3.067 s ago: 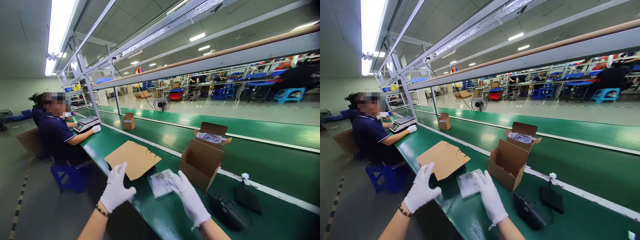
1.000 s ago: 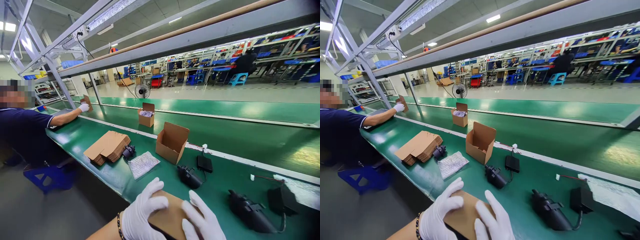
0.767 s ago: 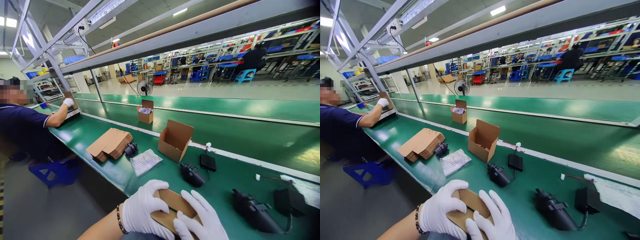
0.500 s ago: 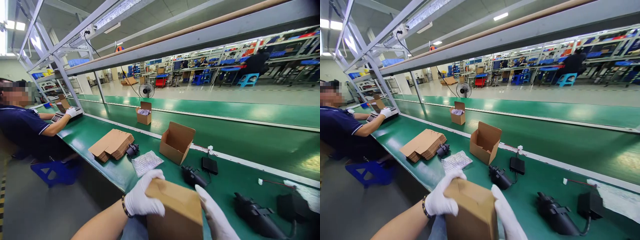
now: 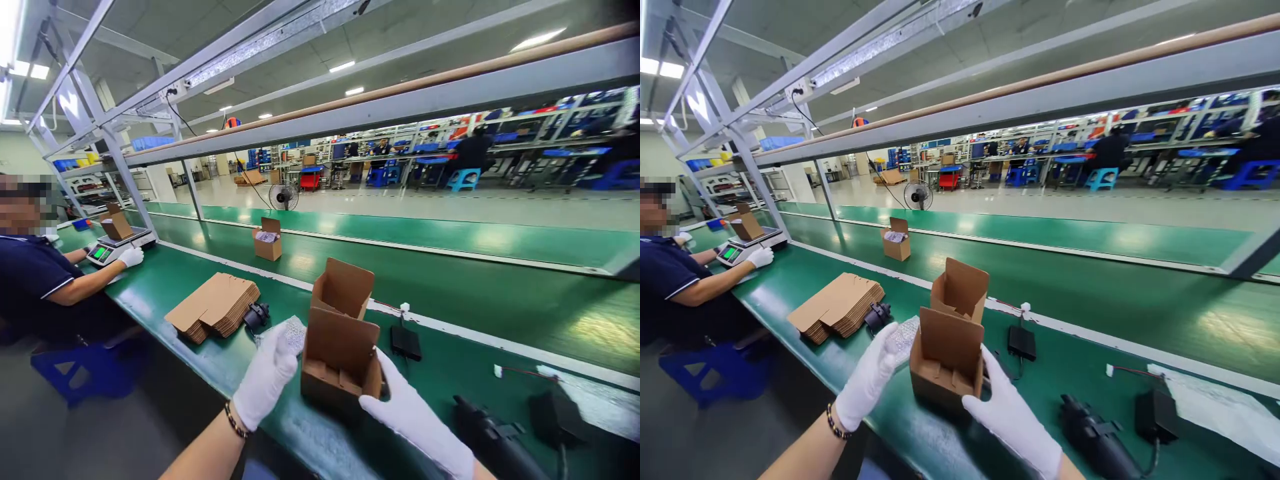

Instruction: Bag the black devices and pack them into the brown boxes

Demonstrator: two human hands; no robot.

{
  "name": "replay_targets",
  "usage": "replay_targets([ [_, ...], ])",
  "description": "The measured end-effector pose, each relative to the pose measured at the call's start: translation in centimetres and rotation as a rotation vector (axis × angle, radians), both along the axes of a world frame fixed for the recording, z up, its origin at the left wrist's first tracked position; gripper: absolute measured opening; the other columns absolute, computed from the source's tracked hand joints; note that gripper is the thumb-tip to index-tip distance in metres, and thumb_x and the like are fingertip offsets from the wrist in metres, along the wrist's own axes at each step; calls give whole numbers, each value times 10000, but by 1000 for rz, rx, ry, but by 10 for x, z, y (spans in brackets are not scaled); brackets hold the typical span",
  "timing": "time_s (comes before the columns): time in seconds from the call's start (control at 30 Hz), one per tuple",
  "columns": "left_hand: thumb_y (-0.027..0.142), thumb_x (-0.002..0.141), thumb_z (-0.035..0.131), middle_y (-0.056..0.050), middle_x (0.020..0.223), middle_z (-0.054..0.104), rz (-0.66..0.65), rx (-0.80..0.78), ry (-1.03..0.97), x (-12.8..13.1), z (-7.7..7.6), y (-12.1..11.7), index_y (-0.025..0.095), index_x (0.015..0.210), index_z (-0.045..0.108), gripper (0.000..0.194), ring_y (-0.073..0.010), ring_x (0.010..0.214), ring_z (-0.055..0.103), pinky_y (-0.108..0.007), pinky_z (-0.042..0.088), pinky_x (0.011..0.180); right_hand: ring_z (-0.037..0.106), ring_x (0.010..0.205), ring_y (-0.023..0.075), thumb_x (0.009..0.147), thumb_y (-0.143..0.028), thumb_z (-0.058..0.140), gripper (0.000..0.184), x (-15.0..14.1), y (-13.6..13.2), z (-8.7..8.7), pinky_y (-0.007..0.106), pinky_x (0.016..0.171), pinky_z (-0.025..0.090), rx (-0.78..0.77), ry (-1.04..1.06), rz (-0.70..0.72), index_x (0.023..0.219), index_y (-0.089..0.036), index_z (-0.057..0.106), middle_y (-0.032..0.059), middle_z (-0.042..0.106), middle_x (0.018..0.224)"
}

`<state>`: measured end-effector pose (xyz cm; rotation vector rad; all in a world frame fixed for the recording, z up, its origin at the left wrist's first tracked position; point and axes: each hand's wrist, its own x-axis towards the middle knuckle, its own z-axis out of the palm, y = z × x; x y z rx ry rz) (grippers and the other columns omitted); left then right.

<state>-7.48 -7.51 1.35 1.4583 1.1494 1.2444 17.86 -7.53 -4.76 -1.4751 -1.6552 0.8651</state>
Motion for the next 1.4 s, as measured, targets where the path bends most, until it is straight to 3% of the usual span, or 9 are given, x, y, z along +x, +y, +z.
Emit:
replay_targets([
  [0.23, 292, 949, 408, -95, 1322, 614, 57, 117, 397, 16, -23, 24, 191, 1291, 580, 396, -244, 1273, 525, -411, 375, 1117, 554, 1183, 335, 804, -577, 542, 554, -30, 27, 15, 495, 1043, 428, 25, 178, -150, 1169, -166, 610, 152, 635, 1181],
  [0.37, 304, 934, 408, -143, 1316, 613, 202, 96, 417, 6, -38, 45, 143, 1249, 603, 404, -269, 1255, 547, -405, 408, 1090, 696, 733, 252, 890, -631, 378, 565, -27, 37, 9, 415, 689, 593, -59, 305, -83, 1046, -159, 647, 87, 696, 789],
  [0.5, 387, 931, 429, -190, 1352, 566, 337, 20, 556, -4, -26, 57, 105, 1404, 441, 551, -317, 1234, 555, -468, 462, 1016, 691, 647, 198, 958, -599, 273, 609, 24, 56, 18, 340, 606, 573, -30, -18, 49, 1068, -146, 665, 99, 719, 808],
  [0.63, 435, 836, 618, -207, 1325, 556, 553, 436, 609, 27, -2, 32, 110, 1421, 410, 701, -370, 1260, 495, -564, 385, 1059, 667, 1003, 260, 953, -300, 403, 370, 103, 94, 34, 423, 881, 513, 30, -403, -33, 1232, -190, 620, 150, 677, 1157],
  [0.7, 312, 900, 541, -152, 1394, 518, 341, 571, 510, 71, 0, 11, 186, 1399, 456, 521, -308, 1309, 461, -503, 350, 1117, 629, 1083, 294, 888, -149, 480, 426, 127, 114, 34, 470, 927, 471, 52, -578, -40, 1289, -244, 586, 150, 620, 1266],
  [0.83, 304, 937, 445, -110, 1519, 401, -338, 140, 349, 186, -27, -5, 161, 1464, 400, 548, -260, 1395, 371, -377, 288, 1180, 564, 1165, 282, 860, -142, 628, 404, 132, 145, 18, 493, 974, 450, 133, -860, 94, 1249, -248, 591, 99, 524, 1382],
  [0.97, 250, 907, 444, -140, 1601, 199, -164, -87, 432, 261, -61, 36, 79, 1499, 305, 632, -279, 1482, 142, -390, 97, 1219, 607, 1040, 200, 941, -337, 583, 235, 125, 159, 11, 417, 896, 522, 198, -1052, 164, 1124, -196, 621, 72, 608, 1214],
  [1.2, 270, 928, 434, -251, 1559, 234, -75, -226, 361, 260, -65, 86, 8, 1519, 99, 728, -288, 1422, 305, -366, 271, 1131, 584, 969, 213, 942, -165, 479, 199, 157, 141, 74, 410, 936, 435, 438, -1060, 255, 870, -183, 664, 75, 673, 933],
  [1.4, 340, 769, 703, -4, 763, 620, -295, -130, 39, 227, -42, 93, 162, 870, 582, 237, -159, 703, 553, -255, 421, 654, 607, 852, 223, 931, -228, 369, 303, 181, 92, 97, 385, 798, 455, 450, -669, 13, 953, -208, 671, 124, 642, 1160],
])
